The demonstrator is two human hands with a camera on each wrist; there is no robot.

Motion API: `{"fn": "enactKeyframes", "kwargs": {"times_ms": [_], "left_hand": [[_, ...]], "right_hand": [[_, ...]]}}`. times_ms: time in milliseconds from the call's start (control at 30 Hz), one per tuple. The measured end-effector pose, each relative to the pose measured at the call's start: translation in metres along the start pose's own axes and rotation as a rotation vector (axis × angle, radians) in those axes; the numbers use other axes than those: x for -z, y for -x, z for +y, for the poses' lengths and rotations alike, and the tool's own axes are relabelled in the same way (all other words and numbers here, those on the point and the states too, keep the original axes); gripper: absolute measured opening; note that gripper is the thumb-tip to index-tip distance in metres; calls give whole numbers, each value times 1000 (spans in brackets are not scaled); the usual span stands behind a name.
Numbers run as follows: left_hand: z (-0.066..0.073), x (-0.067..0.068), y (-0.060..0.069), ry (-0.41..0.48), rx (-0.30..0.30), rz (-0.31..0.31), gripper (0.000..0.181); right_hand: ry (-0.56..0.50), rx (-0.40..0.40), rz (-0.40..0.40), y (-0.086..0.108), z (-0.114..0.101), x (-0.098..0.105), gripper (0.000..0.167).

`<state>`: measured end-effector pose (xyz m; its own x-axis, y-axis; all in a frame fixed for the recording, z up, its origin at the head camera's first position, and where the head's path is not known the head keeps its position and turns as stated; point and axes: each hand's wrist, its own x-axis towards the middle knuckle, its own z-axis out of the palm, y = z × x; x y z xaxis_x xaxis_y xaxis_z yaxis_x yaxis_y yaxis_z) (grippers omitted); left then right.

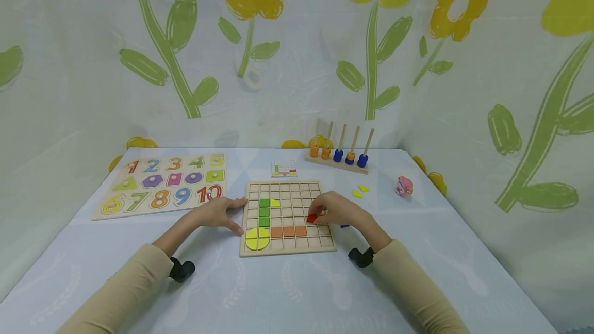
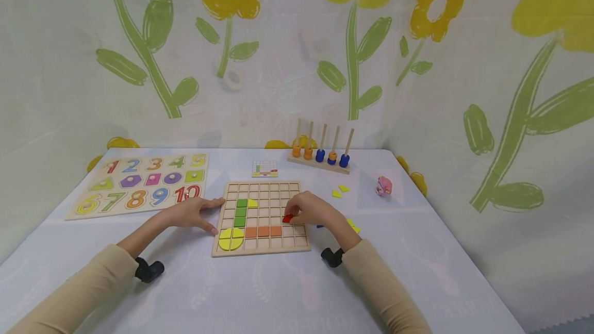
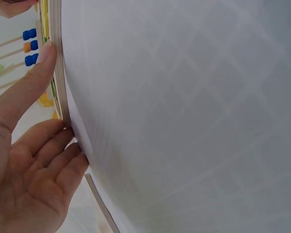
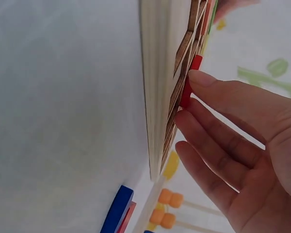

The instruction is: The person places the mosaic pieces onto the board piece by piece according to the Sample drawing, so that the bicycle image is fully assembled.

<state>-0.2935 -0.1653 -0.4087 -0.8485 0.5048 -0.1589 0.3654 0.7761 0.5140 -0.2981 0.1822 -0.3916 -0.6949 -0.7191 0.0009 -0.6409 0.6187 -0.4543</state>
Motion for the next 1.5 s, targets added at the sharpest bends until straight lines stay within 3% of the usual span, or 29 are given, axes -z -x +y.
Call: {"fn": "enactKeyframes", "kwargs": {"times_ms": [333,767,1067,1233,1500], "left_hand": [[-1,-1,0,9,-5,4,93],[0,1,0,16,-1,-1,93],[-2,-1,-1,8,2,1,94],[-2,-1,-1,17,13,-2,94],[-1,0,0,11,0,2,93]], "right_hand": [[-14,-88,-17,-1,-3,-1,15],[-18,-83,-7,2,-5,0,16],[21,-62,28,11,-3,13,13],[17,-94,21,17,7,20,14],[-6,-223,-6,29,29,31,11]]}}
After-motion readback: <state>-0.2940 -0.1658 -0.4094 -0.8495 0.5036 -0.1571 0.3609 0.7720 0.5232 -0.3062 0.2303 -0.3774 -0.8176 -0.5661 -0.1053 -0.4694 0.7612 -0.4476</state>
